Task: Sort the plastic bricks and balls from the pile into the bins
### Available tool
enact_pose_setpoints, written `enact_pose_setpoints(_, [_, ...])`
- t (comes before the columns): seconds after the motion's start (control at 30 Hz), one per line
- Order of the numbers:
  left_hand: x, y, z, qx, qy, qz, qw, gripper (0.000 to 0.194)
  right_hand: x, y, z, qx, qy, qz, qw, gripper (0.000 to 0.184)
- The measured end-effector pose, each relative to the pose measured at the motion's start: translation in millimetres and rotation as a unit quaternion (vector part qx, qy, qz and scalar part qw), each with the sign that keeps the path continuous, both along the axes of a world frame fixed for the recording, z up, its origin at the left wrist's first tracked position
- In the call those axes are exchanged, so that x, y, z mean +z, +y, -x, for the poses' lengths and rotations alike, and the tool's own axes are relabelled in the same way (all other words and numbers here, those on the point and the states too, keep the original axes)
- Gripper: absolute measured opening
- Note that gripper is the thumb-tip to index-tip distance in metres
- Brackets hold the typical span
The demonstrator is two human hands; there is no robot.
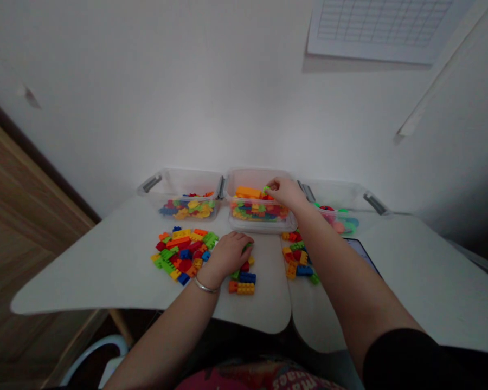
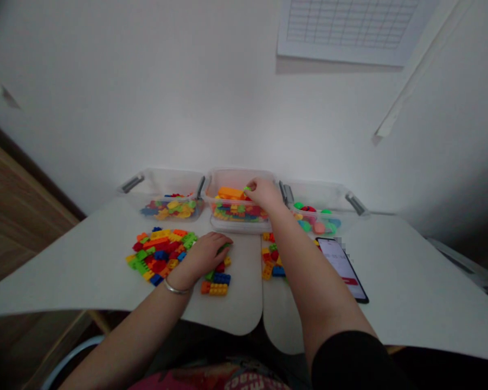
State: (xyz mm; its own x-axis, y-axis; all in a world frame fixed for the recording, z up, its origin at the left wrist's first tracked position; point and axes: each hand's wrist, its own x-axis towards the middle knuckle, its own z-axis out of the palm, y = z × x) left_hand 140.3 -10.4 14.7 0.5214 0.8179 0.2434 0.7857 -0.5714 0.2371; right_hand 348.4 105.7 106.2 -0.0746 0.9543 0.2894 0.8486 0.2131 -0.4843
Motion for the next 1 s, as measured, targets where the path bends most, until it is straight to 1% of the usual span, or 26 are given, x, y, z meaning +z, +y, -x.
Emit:
enact_pose_setpoints(0.17, [-1.2,0.9,0.5,-0.003,-0.001,-0.001,1.0,0.025,0.2,-1.2,0.6,-0.011,0.006,0.007,1.0,0.023])
enact_pose_setpoints(0.33, [-2.0,0.8,1.1,-0.006,0.002,-0.007,1.0,0.025,-0.3,-10.3,2.8,-0.02,-0.005,-0.005,1.0,0.023])
enact_pose_setpoints(0.43, [-2.0,0.8,0.7,-0.007,0.001,-0.008,1.0,0.026,2.2,-18.4,1.8,-0.004,-0.001,-0.014,1.0,0.023])
enact_pose_setpoints(0.53, [-1.2,0.7,0.2,-0.004,0.003,-0.006,1.0,0.026,8.5,-31.5,-3.1,0.016,0.053,-0.07,0.996,0.024])
enact_pose_setpoints(0.63, [0.3,0.6,0.1,-0.003,0.009,-0.002,1.0,0.027,14.0,-51.7,-12.6,0.017,0.124,-0.16,0.979,0.026])
enact_pose_setpoints(0.7, [1.3,0.6,0.1,-0.005,0.013,0.001,1.0,0.028,13.2,-67.6,-20.9,0.015,0.14,-0.203,0.969,0.027])
enact_pose_setpoints(0.77, [2.0,0.6,0.0,-0.005,0.015,0.005,1.0,0.028,6.6,-83.0,-30.4,0.008,0.132,-0.217,0.967,0.027])
enact_pose_setpoints(0.87, [2.4,0.4,-0.5,-0.004,0.019,0.004,1.0,0.028,-14.8,-100.8,-47.4,-0.015,0.067,-0.194,0.979,0.026])
enact_pose_setpoints(0.93, [2.3,0.2,-0.9,-0.003,0.02,0.003,1.0,0.028,-34.4,-108.2,-60.5,-0.029,0.01,-0.154,0.988,0.024])
enact_pose_setpoints(1.0, [2.1,0.1,-1.3,0.002,0.019,0.006,1.0,0.028,-54.5,-113.4,-73.3,-0.017,-0.016,-0.098,0.995,0.021])
